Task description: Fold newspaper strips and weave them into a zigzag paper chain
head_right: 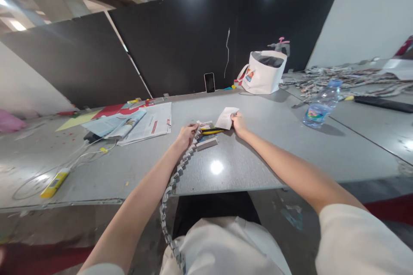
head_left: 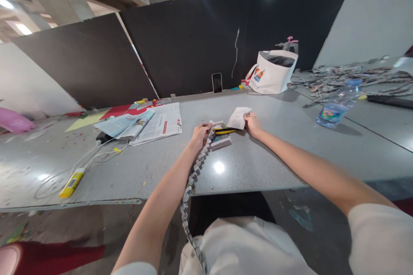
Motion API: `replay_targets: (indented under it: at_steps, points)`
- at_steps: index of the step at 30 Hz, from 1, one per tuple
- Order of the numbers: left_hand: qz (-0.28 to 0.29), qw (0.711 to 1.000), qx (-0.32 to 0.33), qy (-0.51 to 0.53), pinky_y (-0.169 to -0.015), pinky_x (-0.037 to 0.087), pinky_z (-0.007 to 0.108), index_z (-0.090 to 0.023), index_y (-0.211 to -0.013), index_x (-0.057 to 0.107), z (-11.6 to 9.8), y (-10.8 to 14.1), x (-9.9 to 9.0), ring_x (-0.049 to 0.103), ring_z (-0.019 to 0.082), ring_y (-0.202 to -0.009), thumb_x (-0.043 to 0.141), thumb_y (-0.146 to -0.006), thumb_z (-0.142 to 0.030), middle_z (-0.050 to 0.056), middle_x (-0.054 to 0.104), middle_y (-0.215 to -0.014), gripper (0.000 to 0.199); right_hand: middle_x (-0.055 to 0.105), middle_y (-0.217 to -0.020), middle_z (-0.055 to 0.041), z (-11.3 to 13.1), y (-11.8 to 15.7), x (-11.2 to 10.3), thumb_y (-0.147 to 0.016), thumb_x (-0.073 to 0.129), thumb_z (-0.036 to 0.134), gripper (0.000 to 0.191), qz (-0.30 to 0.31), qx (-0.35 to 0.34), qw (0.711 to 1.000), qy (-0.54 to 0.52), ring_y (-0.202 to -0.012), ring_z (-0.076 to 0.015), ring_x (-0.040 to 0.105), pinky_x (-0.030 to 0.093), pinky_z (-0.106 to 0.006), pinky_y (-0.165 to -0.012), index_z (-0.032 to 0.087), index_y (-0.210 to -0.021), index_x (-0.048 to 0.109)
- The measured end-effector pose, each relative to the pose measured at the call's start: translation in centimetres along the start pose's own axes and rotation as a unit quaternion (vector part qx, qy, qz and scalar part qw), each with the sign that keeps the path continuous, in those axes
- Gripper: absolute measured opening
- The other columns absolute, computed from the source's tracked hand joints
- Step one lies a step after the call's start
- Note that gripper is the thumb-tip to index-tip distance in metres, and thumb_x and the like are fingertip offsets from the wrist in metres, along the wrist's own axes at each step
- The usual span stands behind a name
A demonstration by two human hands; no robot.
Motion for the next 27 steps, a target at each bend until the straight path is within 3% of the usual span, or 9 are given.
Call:
replay_targets:
  at_steps: [3, 7, 12, 16, 19, 22, 27]
  points:
    - [-0.01, 0.999, -0.003, 0.038, -0.037, 0.015, 0.024, -0.015, -0.086, 0.072, 0.2, -0.2, 0.3, 0.035, 0.007, -0.036, 0.089, -0.072, -0.037, -0.006, 0.048, -0.048, 0.031, 0.07, -0.084, 0.0014, -0.4, 0.2, 0.9, -0.072, 0.073, 0.039, 0.027, -0.041, 0.024, 0.999, -0.016, -0.078, -0.019, 0.065, 0.053, -0.029, -0.07, 0.024, -0.09, 0.06]
    - [-0.003, 0.993, 0.032, 0.115, -0.041, 0.029, 0.022, -0.016, -0.079, 0.067, -0.4, -0.6, 0.2, 0.046, 0.008, -0.043, 0.092, -0.067, -0.038, -0.004, 0.055, -0.055, 0.035, 0.071, -0.086, -0.0005, -0.3, 0.7, 2.3, -0.072, 0.074, 0.04, 0.029, -0.026, 0.036, 0.998, -0.049, -0.08, -0.0218, 0.066, 0.054, -0.032, -0.068, 0.025, -0.09, 0.058]
    - [-0.002, 0.982, 0.111, 0.151, -0.047, 0.035, 0.021, -0.017, -0.074, 0.065, -1.3, -0.5, -0.3, 0.051, 0.008, -0.049, 0.09, -0.069, -0.037, -0.002, 0.059, -0.062, 0.033, 0.069, -0.084, -0.0003, 0.2, 1.1, 2.9, -0.075, 0.074, 0.042, 0.029, 0.002, 0.038, 0.998, -0.05, -0.082, -0.0218, 0.065, 0.054, -0.033, -0.071, 0.025, -0.088, 0.055]
    - [0.049, 0.983, 0.084, 0.159, -0.054, 0.043, 0.023, -0.016, -0.074, 0.065, -0.8, -0.2, 0.6, 0.059, 0.011, -0.056, 0.093, -0.063, -0.033, 0.0, 0.063, -0.065, 0.035, 0.068, -0.084, -0.0005, 0.4, 1.5, 3.7, -0.075, 0.077, 0.044, 0.033, 0.045, 0.059, 0.996, -0.042, -0.078, -0.0222, 0.064, 0.054, -0.035, -0.071, 0.026, -0.091, 0.055]
    - [0.069, 0.977, 0.102, 0.172, -0.057, 0.046, 0.024, -0.016, -0.075, 0.064, -1.2, -0.1, 0.7, 0.062, 0.012, -0.059, 0.093, -0.065, -0.036, 0.001, 0.063, -0.066, 0.037, 0.069, -0.083, 0.0, 0.7, 1.9, 4.1, -0.072, 0.08, 0.042, 0.035, 0.069, 0.071, 0.993, -0.069, -0.079, -0.0232, 0.065, 0.054, -0.036, -0.072, 0.026, -0.092, 0.055]
    - [0.055, 0.977, 0.115, 0.168, -0.055, 0.046, 0.023, -0.017, -0.077, 0.065, -2.1, -0.2, -0.2, 0.061, 0.011, -0.056, 0.091, -0.069, -0.038, 0.001, 0.064, -0.067, 0.035, 0.07, -0.083, -0.0002, 1.1, 2.4, 4.4, -0.07, 0.079, 0.038, 0.034, 0.105, 0.086, 0.988, -0.079, -0.079, -0.0235, 0.066, 0.054, -0.036, -0.072, 0.026, -0.094, 0.058]
    - [0.019, 0.985, 0.074, 0.154, -0.049, 0.044, 0.023, -0.018, -0.083, 0.066, -2.9, -0.6, -1.5, 0.058, 0.011, -0.051, 0.088, -0.073, -0.037, 0.0, 0.062, -0.066, 0.031, 0.073, -0.085, -0.0009, 2.0, 3.3, 4.9, -0.071, 0.078, 0.034, 0.029, 0.131, 0.082, 0.986, -0.059, -0.078, -0.0227, 0.067, 0.053, -0.035, -0.071, 0.025, -0.095, 0.063]
Point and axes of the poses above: each hand's wrist, its own y-axis away from the middle knuckle, its own x-axis out of the palm, z = x × y, the point moved 4 cm from there along -y, towards the middle knuckle
